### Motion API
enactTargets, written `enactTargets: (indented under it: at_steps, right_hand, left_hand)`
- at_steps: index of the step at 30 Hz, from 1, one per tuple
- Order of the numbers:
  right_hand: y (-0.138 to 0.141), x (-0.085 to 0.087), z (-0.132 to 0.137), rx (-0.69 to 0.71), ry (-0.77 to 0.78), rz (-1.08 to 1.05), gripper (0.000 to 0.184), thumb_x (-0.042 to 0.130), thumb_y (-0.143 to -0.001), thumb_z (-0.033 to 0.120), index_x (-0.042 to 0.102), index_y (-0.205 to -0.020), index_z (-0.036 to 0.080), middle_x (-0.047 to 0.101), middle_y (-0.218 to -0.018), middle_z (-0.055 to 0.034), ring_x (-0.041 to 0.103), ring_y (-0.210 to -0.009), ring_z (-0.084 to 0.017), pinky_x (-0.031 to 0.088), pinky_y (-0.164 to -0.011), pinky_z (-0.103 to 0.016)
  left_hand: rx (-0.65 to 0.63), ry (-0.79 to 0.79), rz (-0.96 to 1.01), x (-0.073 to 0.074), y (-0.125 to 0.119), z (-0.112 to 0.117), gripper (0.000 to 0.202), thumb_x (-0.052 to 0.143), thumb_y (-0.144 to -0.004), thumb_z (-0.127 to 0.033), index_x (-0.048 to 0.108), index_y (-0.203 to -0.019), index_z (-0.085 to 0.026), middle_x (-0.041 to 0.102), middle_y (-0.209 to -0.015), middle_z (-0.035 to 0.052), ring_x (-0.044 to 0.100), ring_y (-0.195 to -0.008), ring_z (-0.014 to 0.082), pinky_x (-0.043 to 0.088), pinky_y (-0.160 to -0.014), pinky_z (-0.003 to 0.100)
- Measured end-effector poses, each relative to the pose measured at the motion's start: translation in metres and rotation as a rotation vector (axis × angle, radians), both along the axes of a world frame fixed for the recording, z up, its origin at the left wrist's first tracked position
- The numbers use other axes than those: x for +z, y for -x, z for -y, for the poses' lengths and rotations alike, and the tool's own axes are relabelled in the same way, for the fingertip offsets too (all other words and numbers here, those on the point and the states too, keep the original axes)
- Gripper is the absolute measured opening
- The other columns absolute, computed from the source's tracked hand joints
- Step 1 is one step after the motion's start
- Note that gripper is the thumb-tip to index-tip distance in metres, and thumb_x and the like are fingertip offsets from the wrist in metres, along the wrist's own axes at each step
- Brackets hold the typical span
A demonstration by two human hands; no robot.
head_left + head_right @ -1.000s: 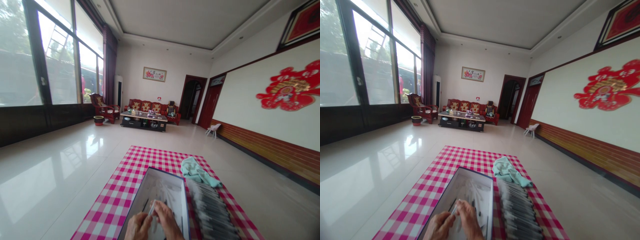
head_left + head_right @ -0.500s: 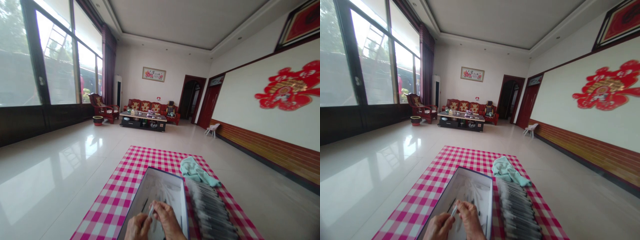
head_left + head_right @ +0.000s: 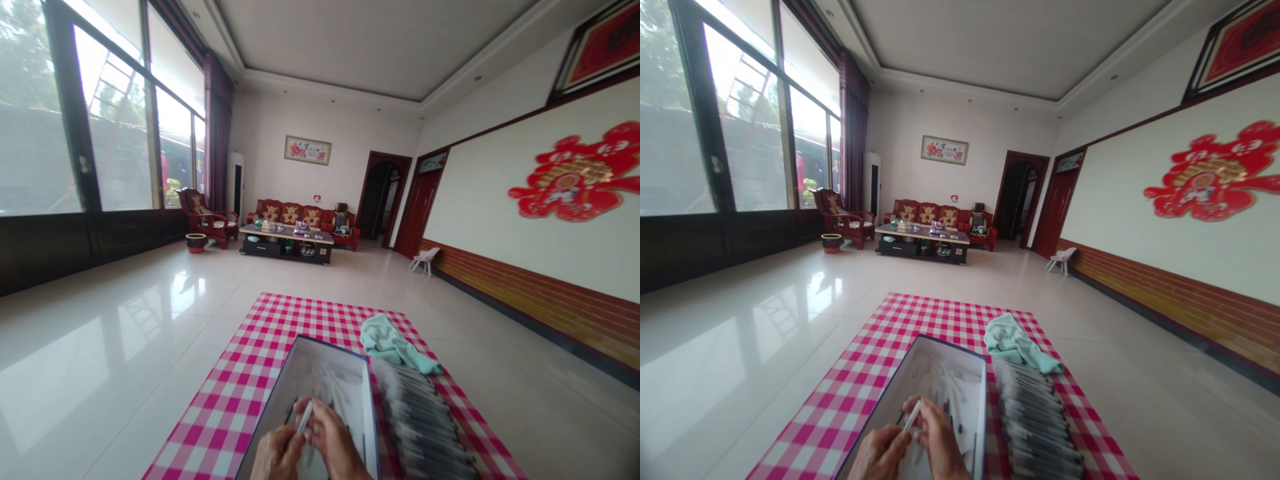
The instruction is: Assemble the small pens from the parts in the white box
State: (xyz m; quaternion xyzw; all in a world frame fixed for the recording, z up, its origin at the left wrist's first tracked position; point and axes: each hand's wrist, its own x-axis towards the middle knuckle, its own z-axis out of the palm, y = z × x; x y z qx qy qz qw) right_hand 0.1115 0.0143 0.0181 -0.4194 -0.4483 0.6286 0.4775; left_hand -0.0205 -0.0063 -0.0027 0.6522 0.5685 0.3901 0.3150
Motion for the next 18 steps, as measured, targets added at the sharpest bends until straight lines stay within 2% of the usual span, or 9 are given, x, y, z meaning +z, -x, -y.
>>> enactTargets:
  at_steps: [3,8,14,18]
  right_hand:
    - [0.0,0.009,0.003,0.021,-0.039,-0.002,0.034,0.057,-0.077,0.048,0.068,-0.088,0.018,0.066,-0.092,-0.0068,0.058,-0.088,-0.02,0.043,-0.072,-0.027]
    - [0.003,0.012,0.005,-0.053,-0.036,0.047,0.032,0.063,-0.072,0.048,0.065,-0.074,0.016,0.063,-0.074,-0.0028,0.056,-0.071,-0.015,0.043,-0.067,-0.026]
    - [0.003,0.005,0.002,-0.137,-0.033,0.092,0.033,0.064,-0.071,0.047,0.061,-0.069,0.015,0.057,-0.063,0.0001,0.053,-0.063,-0.014,0.04,-0.065,-0.025]
    - [0.003,0.012,0.006,-0.097,-0.029,0.096,0.032,0.061,-0.073,0.047,0.064,-0.074,0.015,0.057,-0.066,-0.0001,0.053,-0.064,-0.014,0.04,-0.064,-0.025]
  left_hand:
    - [-0.017,0.029,0.028,-0.002,0.0,-0.001,0.044,0.034,-0.086,-0.046,0.056,-0.058,-0.019,0.053,-0.045,-0.0022,0.054,-0.041,0.0129,0.036,-0.042,0.019]
    - [0.001,0.017,0.006,-0.004,0.001,-0.002,0.046,0.036,-0.083,-0.052,0.055,-0.058,-0.019,0.05,-0.045,-0.0018,0.05,-0.043,0.0129,0.034,-0.043,0.02]
    - [-0.002,0.018,-0.019,-0.002,0.0,-0.001,0.045,0.038,-0.081,-0.052,0.056,-0.059,-0.017,0.047,-0.048,-0.0013,0.047,-0.045,0.0133,0.033,-0.045,0.021]
    - [-0.029,0.062,0.016,0.0,-0.002,-0.002,0.052,0.033,-0.081,-0.059,0.055,-0.06,-0.018,0.047,-0.046,-0.0024,0.046,-0.041,0.0123,0.034,-0.042,0.021]
